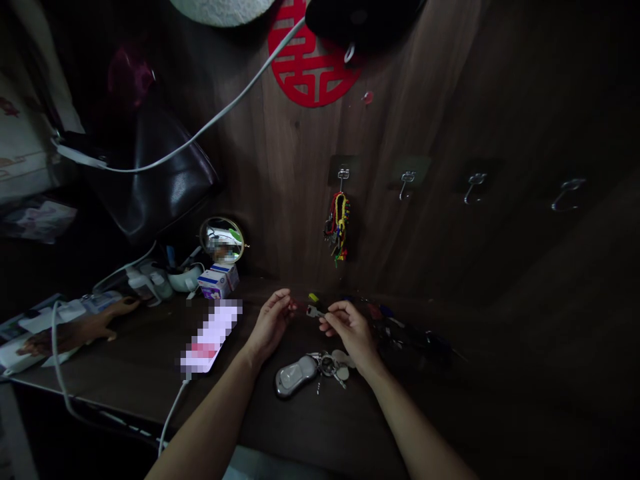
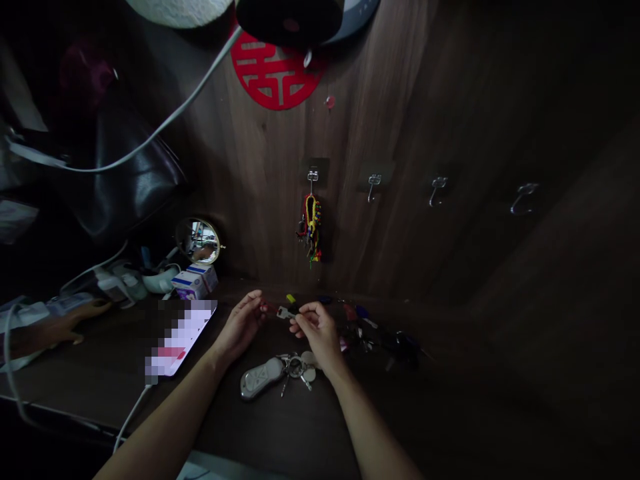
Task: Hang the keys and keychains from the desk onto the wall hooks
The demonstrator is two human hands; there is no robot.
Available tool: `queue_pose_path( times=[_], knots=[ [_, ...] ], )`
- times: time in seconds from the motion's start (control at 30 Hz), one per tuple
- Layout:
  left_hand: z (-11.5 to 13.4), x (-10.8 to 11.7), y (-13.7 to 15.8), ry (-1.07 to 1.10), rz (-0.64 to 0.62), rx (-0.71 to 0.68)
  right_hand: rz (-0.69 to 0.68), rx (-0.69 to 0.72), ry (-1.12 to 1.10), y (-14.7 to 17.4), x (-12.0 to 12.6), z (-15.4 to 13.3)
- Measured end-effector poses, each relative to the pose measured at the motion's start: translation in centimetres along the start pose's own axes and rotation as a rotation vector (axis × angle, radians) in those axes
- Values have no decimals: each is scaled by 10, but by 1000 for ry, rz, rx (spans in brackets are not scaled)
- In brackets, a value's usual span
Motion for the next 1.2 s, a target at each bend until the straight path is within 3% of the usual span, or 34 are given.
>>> queue_pose_path(
  times=[0.1, 0.33, 0.5, 0.67, 0.97, 1.2],
  knots=[
    [1, -1, 1, -4, -8, 20, -17, 31, 92, 0, 1, 2],
    [-3, -2, 2, -153, -105, 46, 17, 303, 429, 4, -1, -4],
    [-7, -3, 3, -304, -206, 24, -98, 321, 404, 9, -14, -6],
    [-8, -7, 5, -397, -195, -22, -88, 270, 355, 7, -16, -2],
    [-8, -8, 4, -454, -165, -45, -8, 107, 90, 4, -11, -20],
    [-10, -3, -1, -530, -145, -25, 139, 143, -67, -18, -9, -49]
  ],
)
Point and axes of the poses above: each hand's wrist, its own y-axis away from the middle knuckle, its own x-axis out of the back of the hand, z = x × y, the point moved 1 cm from there along -y, towards the middle knuckle, and after that the axes turned 3 degrees about x, right-handed, at the moved point
